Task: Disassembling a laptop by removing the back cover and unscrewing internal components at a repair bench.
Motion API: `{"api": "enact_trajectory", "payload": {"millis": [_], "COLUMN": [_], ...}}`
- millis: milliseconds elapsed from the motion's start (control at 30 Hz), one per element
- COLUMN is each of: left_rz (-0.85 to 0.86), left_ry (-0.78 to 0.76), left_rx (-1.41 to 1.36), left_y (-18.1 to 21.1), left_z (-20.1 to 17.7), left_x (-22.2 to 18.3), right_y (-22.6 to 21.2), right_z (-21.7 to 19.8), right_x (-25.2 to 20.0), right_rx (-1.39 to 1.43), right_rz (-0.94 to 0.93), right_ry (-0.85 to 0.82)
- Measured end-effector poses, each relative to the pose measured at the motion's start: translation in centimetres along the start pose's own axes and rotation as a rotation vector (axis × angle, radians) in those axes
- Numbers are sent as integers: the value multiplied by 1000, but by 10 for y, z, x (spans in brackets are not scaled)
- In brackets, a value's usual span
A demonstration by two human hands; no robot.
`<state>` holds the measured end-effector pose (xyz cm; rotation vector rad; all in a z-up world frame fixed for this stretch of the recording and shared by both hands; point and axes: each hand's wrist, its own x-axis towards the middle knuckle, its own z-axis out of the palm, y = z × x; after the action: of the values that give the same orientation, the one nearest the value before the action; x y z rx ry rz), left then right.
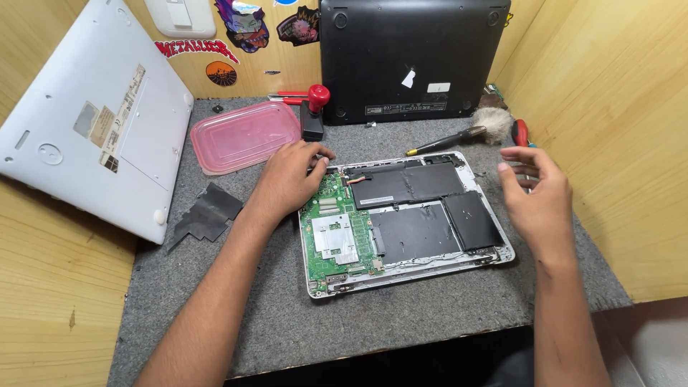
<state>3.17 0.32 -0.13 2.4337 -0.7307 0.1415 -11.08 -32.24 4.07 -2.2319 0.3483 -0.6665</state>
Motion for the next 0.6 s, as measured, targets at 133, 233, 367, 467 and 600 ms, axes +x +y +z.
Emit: {"api": "enact_trajectory", "payload": {"millis": [133, 233, 367, 467, 600], "left_rz": [-22, -23, 8, 37, 373], "left_ry": [-7, -31, 7, -8, 254], "left_rx": [39, 14, 1, 25, 224], "left_y": [4, 7, 6, 13, 36], "left_z": [-4, -1, -7, -7, -4], "left_x": [-1, -7, 1, -3, -6], "right_y": [8, 26, 41, 31, 23], "right_z": [12, 41, 67, 49, 33], "right_x": [32, 67, 92, 75, 63], "right_rx": [15, -44, -256, -187, -128], "right_rz": [-209, -418, -254, -197, -183], "right_ry": [-151, -380, -433, -434, -510]}}
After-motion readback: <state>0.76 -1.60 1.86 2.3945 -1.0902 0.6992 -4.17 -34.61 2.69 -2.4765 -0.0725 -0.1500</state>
